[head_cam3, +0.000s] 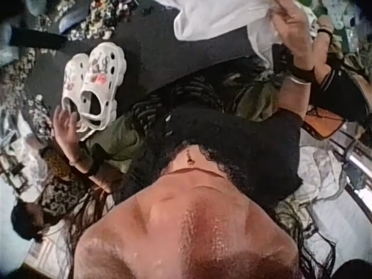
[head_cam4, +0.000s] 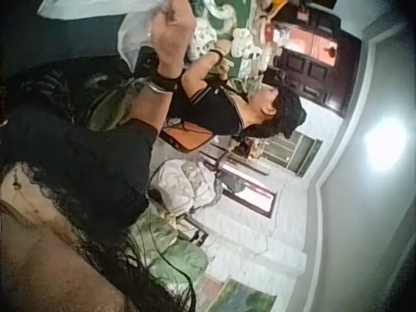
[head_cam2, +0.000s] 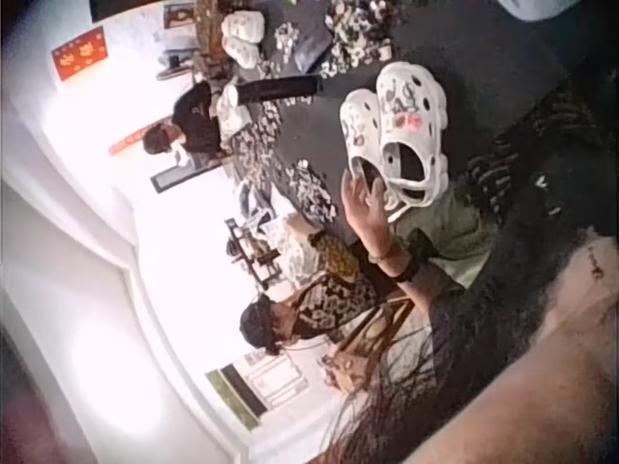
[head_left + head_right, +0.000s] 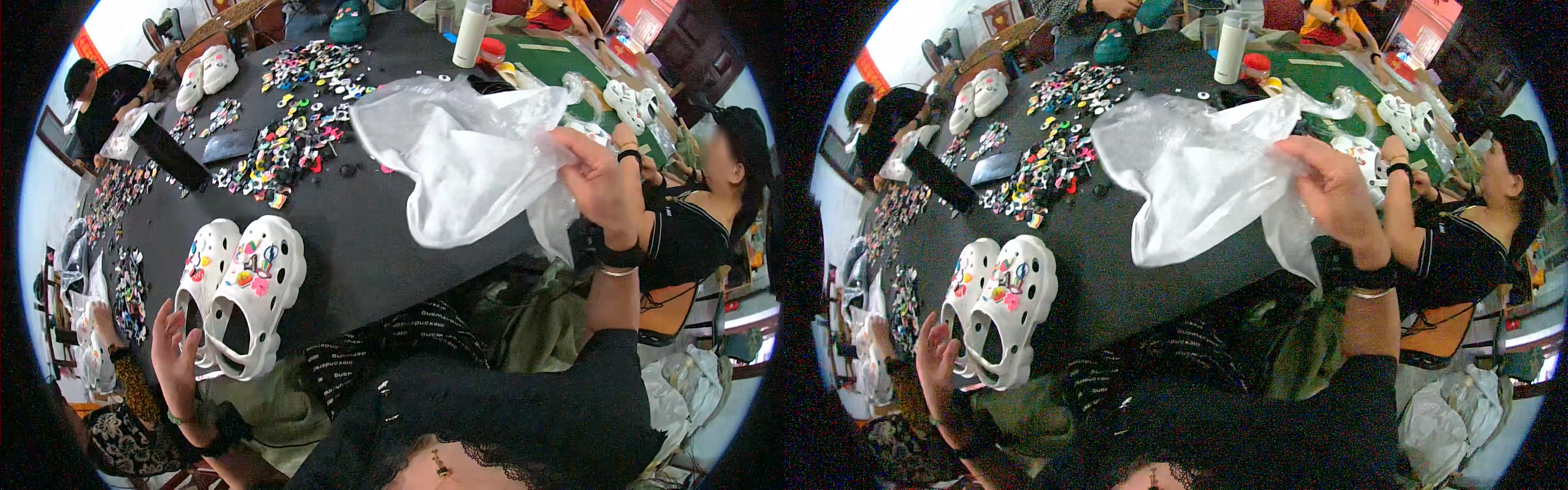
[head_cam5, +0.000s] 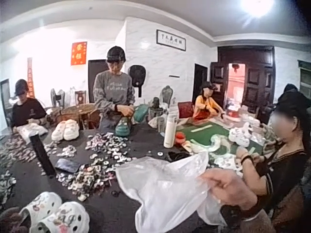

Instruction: Attaching decorative charms to rubber clogs and placing them in plastic bags.

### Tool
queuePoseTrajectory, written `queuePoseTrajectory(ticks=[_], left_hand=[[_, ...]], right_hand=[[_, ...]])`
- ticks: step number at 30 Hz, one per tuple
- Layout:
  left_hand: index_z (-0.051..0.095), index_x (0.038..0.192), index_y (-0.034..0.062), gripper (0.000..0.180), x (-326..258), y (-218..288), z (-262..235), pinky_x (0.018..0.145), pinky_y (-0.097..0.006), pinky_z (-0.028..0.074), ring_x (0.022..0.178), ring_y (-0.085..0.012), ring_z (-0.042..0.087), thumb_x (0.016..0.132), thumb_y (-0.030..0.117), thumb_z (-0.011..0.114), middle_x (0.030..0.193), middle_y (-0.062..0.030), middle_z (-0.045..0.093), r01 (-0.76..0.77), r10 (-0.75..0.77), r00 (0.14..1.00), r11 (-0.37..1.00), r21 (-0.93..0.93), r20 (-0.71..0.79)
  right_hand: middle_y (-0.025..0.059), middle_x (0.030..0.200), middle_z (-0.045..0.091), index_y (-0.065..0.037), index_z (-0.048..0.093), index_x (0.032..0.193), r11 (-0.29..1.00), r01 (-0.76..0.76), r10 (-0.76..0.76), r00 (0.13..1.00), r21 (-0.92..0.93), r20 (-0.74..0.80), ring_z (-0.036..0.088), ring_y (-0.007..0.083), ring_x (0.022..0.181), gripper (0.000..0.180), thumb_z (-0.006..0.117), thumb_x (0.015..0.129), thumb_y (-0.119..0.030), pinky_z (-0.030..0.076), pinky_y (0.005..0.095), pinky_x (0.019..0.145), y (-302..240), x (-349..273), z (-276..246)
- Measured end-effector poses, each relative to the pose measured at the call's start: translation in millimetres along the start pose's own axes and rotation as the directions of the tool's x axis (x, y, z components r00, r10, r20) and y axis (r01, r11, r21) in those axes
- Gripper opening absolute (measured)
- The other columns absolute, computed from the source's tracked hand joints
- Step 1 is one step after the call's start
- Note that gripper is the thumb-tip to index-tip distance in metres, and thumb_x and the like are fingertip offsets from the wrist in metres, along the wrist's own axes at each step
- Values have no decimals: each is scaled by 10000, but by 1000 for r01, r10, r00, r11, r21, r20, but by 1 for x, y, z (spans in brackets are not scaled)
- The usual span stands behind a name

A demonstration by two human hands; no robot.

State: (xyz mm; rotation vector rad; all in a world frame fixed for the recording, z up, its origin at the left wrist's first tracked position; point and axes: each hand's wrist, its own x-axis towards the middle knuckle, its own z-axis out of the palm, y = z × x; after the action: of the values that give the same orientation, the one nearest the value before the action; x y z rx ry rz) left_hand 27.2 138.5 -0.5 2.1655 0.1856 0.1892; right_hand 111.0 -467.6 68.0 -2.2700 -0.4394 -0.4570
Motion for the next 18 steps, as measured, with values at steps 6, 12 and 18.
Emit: queuePoseTrajectory(ticks=[6, 12, 18], left_hand=[[469, 1442, 35, 638, -1, 5, 3, 1059, -404, 411, 1225, -268, 556, 868, 138, 728, 1301, -182, 580, 27, -27, 1000, 1000, 16, -5], [518, 1392, 15, 616, -1, 2, 9, 1037, -398, 432, 1169, -262, 592, 830, 141, 737, 1244, -179, 626, 44, -42, 998, 998, 50, -48], [553, 1339, -2, 594, 6, -1, 19, 999, -383, 452, 1111, -252, 614, 801, 123, 772, 1171, -165, 661, 54, -47, 996, 995, 87, -73]], right_hand=[[39, 1186, 682, -32, 639, 1253, 950, -244, 250, 968, 194, -7, 614, 111, 1058, 412, 479, 891, 84, 473, 280, 960, 49, 20, -62], [19, 1138, 673, -3, 618, 1294, 968, -236, 209, 949, -90, -238, 592, 99, 927, 400, 542, 906, -67, 465, 240, 851, 142, 86, -176], [215, 1329, 583, 29, 577, 1330, 955, -261, 93, 709, -138, -699, 509, 301, 1249, 613, 685, 879, -372, 369, 407, 1080, 255, 155, -199]])
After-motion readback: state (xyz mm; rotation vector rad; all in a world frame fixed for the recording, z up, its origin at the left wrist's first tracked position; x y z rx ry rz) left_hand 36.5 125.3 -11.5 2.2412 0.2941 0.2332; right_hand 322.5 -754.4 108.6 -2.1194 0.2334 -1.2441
